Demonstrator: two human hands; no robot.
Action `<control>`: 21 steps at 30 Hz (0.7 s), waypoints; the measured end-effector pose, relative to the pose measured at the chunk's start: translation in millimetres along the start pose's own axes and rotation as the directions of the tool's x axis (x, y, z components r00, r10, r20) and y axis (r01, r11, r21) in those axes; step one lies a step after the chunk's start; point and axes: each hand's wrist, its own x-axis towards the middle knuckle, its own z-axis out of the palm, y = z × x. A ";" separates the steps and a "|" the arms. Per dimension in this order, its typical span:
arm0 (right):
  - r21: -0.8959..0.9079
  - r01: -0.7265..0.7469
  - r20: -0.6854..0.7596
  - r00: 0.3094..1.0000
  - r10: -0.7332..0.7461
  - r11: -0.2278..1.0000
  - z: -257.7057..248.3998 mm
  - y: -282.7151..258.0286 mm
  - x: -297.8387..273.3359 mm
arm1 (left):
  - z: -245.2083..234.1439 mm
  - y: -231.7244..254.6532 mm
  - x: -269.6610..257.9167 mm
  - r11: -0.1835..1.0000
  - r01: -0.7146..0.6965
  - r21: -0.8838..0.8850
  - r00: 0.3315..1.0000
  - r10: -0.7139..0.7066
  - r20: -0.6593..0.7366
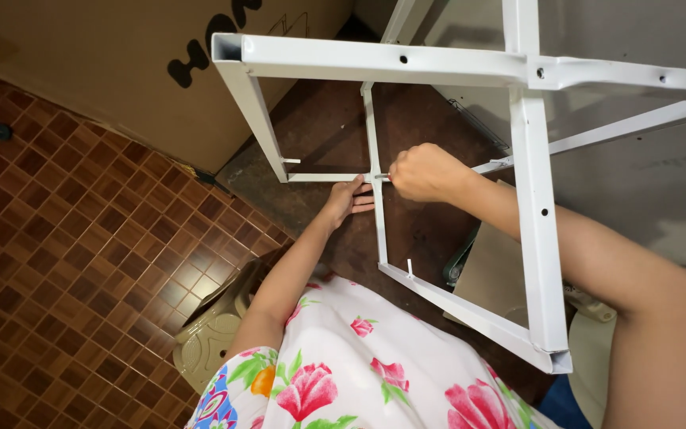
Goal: The person assembles a white metal furniture frame on the floor, using a screwdriver to drive screws at the frame joints while holding the bars aligned. They pick up screws from a cardboard sheet, tighten multiple joints, reposition the frame, and attach a bar with black end caps.
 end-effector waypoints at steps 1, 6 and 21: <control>0.072 -0.040 0.027 0.999 0.038 0.997 -3.2 -2.5 -2.1 | 0.7 -0.5 0.7 1.000 0.006 -0.003 1.000 -0.006 -0.009; 0.398 -0.371 -0.204 0.856 0.475 0.839 -19.5 -19.7 -9.6 | -0.1 0.7 -0.3 1.000 0.005 -0.015 1.000 -0.005 0.004; 0.148 -0.507 0.123 0.862 0.493 0.849 -34.2 -16.8 -10.9 | -4.5 -4.0 5.1 1.000 -0.009 -0.025 1.000 0.009 0.023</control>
